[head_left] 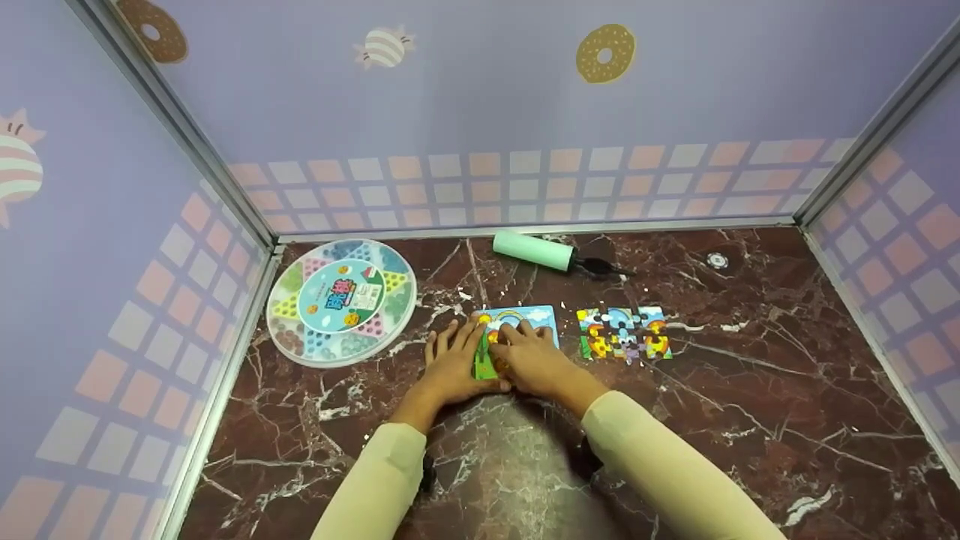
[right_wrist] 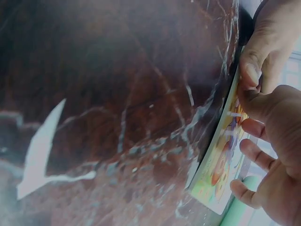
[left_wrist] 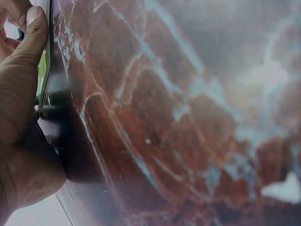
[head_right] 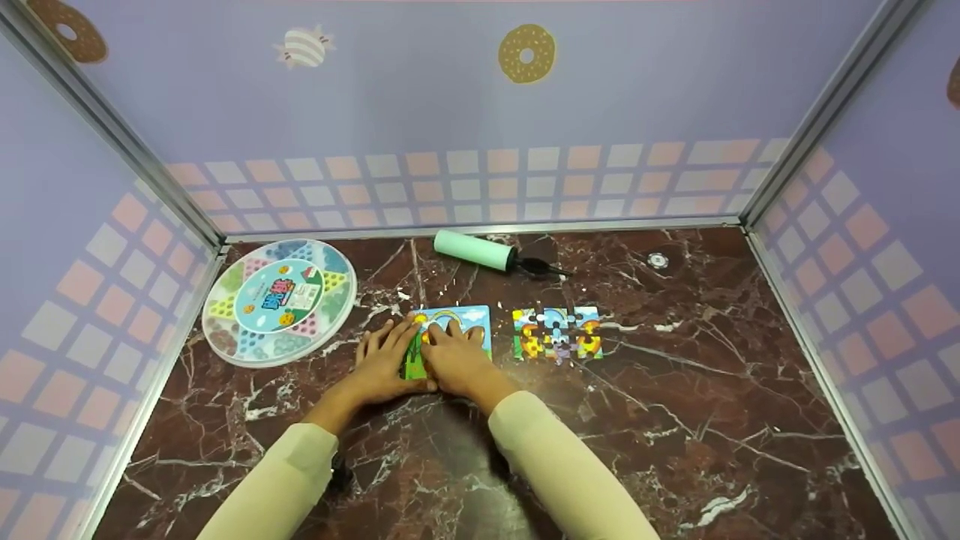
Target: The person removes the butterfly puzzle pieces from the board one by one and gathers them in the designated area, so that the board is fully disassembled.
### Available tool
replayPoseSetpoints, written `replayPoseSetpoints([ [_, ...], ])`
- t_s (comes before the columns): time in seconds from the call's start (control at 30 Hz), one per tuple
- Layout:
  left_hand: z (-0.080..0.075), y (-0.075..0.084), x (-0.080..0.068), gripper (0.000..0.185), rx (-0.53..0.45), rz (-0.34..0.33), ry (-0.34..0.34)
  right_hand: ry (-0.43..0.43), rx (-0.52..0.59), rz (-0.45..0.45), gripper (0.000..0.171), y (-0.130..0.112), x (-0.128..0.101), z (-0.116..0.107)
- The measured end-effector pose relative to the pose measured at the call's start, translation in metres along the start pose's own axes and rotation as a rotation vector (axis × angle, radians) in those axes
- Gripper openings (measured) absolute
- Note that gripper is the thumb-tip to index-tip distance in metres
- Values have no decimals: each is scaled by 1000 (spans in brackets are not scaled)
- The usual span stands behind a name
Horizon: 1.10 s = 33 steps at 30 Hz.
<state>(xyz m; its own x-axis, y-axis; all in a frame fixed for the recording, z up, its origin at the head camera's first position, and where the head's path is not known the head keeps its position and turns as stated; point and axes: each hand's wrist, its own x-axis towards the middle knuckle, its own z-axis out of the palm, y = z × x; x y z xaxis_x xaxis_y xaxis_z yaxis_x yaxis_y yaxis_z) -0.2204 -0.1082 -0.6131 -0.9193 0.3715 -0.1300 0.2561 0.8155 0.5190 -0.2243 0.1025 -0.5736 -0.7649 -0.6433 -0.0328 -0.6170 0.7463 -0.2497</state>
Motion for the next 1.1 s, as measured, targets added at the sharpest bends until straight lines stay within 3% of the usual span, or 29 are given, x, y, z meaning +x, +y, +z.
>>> replayPoseSetpoints([
  [0.17, 0, 3, -1, 130, 1, -6, -2, -35, -8, 23, 53, -3, 2, -1],
  [1.1, 8, -7, 5, 132, -5, -23, 5, 24, 15, 53, 62, -4, 2, 4],
])
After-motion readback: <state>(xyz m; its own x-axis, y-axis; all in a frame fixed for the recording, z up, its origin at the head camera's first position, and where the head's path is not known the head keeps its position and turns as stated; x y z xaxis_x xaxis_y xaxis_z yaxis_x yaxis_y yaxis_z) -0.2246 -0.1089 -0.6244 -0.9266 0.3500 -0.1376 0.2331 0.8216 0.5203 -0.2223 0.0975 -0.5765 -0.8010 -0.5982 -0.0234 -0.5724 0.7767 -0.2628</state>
